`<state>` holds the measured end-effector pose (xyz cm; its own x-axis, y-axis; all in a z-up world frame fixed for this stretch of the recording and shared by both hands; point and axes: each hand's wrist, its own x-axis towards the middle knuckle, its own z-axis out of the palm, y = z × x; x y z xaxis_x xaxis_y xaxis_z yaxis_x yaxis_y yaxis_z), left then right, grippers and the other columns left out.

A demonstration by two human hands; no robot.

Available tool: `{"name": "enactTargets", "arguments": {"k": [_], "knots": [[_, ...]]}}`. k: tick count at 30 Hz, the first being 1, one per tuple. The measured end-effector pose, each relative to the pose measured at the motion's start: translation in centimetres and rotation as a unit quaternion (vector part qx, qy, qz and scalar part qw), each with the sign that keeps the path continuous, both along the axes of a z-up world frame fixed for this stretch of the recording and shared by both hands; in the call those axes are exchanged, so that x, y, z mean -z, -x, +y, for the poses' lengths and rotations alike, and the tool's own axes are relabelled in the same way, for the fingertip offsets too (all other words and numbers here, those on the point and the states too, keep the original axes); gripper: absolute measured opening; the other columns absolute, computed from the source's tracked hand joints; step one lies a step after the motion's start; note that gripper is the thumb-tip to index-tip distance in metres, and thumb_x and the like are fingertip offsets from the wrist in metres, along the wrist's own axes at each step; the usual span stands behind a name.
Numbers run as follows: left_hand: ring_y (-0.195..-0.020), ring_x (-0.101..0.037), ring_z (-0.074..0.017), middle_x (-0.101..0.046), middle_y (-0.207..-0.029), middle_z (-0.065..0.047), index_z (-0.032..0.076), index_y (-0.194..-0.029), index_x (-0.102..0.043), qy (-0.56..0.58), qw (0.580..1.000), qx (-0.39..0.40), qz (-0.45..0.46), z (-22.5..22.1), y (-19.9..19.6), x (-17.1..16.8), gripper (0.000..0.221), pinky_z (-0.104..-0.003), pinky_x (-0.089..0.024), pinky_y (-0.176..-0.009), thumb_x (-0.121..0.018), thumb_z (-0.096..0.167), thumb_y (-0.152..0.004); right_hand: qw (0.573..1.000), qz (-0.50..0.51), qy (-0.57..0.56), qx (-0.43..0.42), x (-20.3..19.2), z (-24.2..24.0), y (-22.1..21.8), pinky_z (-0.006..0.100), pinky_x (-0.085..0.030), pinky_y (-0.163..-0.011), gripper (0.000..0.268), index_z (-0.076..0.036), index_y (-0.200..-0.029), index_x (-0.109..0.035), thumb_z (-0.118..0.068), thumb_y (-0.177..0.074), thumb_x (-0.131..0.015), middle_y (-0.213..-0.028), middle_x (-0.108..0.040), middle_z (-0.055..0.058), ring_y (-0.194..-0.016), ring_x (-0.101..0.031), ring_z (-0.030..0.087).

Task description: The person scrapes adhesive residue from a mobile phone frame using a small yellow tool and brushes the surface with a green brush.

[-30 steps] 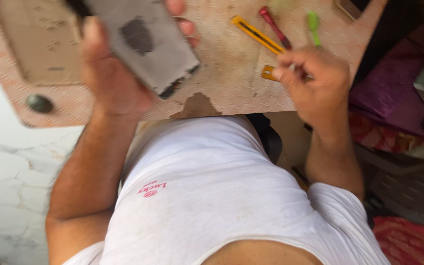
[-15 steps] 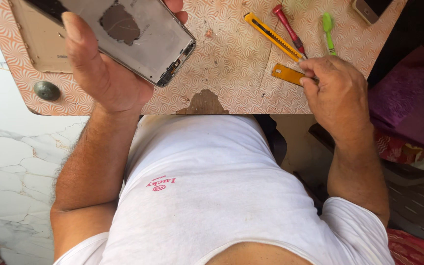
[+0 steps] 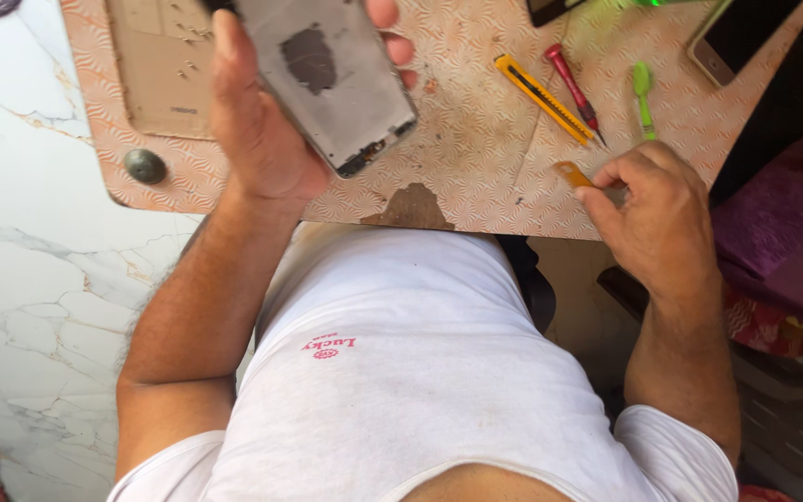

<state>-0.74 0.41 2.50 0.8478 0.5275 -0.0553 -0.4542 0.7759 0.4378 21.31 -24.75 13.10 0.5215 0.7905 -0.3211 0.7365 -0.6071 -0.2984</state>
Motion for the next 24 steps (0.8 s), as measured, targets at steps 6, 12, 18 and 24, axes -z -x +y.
{"name": "enactTargets", "arguments": {"k": [6, 12, 18, 24], "knots": [[-0.113, -0.064, -0.0287, -0.06, -0.128, -0.018, -0.002, -0.143, -0.049, 0.059, 0.997, 0.044, 0.008, 0.4, 0.2, 0.5, 0.085, -0.047, -0.056, -0.1, -0.043, 0.074, -0.106, 0.973, 0.133, -0.187, -0.034, -1.5, 2.5, 2.5, 0.036, -0.055, -0.079, 0.016, -0.001, -0.102, -0.05, -0.006, -0.1, -0.066, -0.098, -0.069, 0.011, -0.089, -0.069, 0.023], [-0.114, -0.064, -0.0274, -0.061, -0.131, -0.019, 0.0, -0.147, -0.048, 0.064, 0.997, 0.044, -0.028, -0.1, -0.3, 0.5, 0.074, -0.046, -0.055, -0.101, -0.038, 0.064, -0.111, 0.945, 0.139, -0.258, -0.144, 0.1, 7.7, 6.1, 0.034, -0.053, -0.069, 0.033, -0.005, -0.127, -0.059, -0.007, -0.1, -0.078, -0.104, -0.063, 0.012, -0.086, -0.064, 0.023], [-0.125, -0.059, -0.0282, -0.056, -0.145, -0.02, 0.0, -0.152, -0.04, 0.063, 0.997, 0.031, -0.021, 0.1, -0.4, 0.7, 0.072, -0.046, -0.052, -0.108, -0.039, 0.058, -0.11, 0.941, 0.097, -0.232, -0.227, 0.8, 12.1, 8.7, 0.035, -0.056, -0.07, 0.054, -0.007, -0.142, -0.058, -0.01, -0.095, -0.084, -0.105, -0.061, 0.012, -0.085, -0.066, 0.022], [-0.13, -0.054, -0.0276, -0.048, -0.153, -0.02, 0.0, -0.157, -0.036, 0.052, 0.998, 0.021, -0.016, 0.3, -0.3, 0.8, 0.071, -0.045, -0.051, -0.111, -0.044, 0.053, -0.112, 0.947, 0.041, -0.219, -0.23, 1.4, 13.0, 9.0, 0.037, -0.058, -0.075, 0.052, -0.01, -0.141, -0.061, -0.013, -0.093, -0.084, -0.107, -0.063, 0.009, -0.09, -0.068, 0.025]]}}
